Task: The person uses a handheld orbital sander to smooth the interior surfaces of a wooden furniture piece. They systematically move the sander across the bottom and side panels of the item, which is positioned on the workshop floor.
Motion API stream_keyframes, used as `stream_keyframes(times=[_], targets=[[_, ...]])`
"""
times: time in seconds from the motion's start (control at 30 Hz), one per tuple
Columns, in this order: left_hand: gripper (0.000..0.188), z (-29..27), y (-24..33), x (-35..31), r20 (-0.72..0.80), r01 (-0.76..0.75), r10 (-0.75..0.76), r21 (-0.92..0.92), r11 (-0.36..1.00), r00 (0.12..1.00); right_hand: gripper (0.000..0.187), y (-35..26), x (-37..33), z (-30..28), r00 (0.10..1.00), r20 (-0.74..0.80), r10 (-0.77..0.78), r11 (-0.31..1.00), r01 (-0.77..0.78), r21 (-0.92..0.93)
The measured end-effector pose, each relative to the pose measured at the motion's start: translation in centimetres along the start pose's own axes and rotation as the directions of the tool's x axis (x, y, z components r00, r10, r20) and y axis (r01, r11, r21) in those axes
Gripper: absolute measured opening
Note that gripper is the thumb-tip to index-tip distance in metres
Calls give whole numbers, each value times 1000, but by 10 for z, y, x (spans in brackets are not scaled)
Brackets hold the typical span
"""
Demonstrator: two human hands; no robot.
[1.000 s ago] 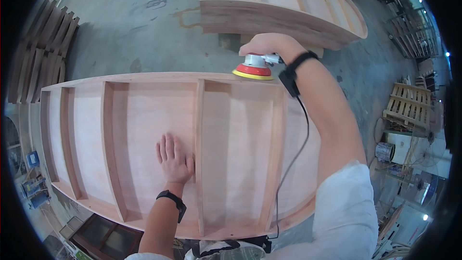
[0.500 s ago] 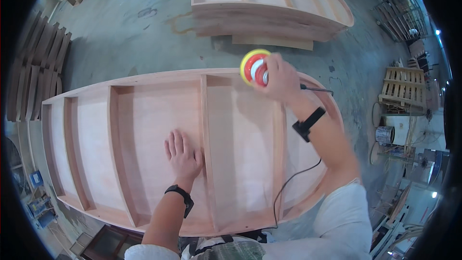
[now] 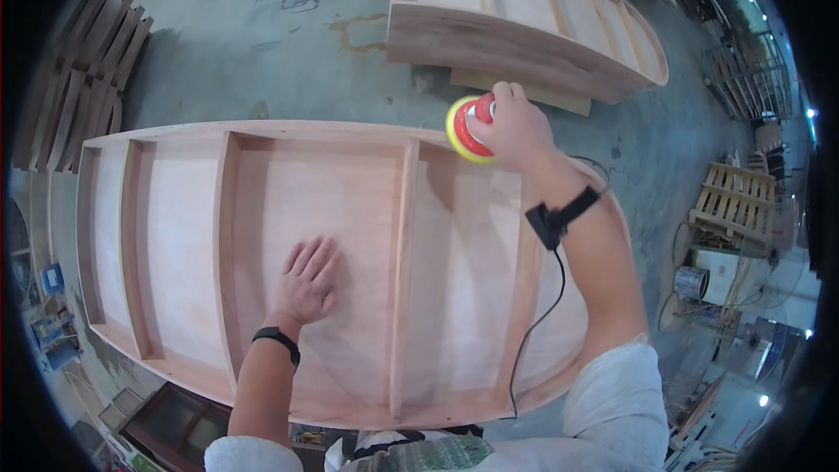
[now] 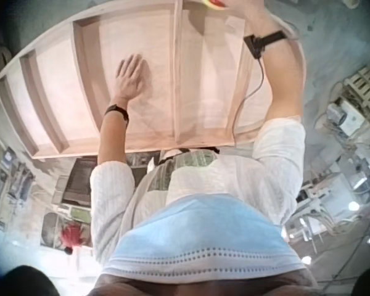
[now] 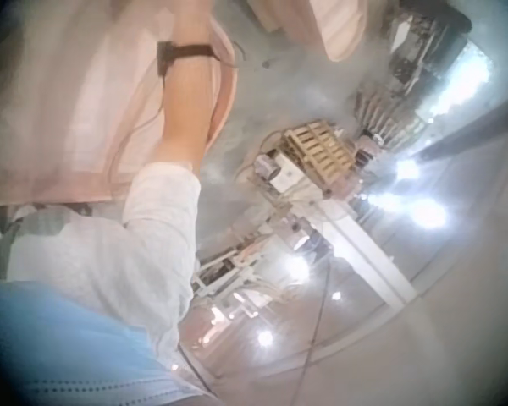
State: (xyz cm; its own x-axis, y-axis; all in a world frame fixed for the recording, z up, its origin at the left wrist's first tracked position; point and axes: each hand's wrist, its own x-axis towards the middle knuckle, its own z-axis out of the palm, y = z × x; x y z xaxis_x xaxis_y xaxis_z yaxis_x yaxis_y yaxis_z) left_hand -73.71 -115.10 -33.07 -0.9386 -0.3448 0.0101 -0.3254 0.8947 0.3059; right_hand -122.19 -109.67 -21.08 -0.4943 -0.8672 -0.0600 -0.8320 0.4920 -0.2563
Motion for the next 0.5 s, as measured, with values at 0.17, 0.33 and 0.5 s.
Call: stream_keyframes(times=[0.17, 0.33, 0.5], targets=[[75, -4, 1, 5, -7, 18, -18, -3, 1000, 1000, 64, 13, 110, -10, 781, 603, 160, 985, -164, -49], [74, -7, 2, 4, 8, 20, -20, -29, 999, 1000, 65, -7, 118, -20, 712, 699, 69, 993, -118, 22], [73, -9, -2, 0, -4, 32, -32, -3, 999, 999, 67, -26, 26, -11, 969, 105, -224, 973, 217, 72]])
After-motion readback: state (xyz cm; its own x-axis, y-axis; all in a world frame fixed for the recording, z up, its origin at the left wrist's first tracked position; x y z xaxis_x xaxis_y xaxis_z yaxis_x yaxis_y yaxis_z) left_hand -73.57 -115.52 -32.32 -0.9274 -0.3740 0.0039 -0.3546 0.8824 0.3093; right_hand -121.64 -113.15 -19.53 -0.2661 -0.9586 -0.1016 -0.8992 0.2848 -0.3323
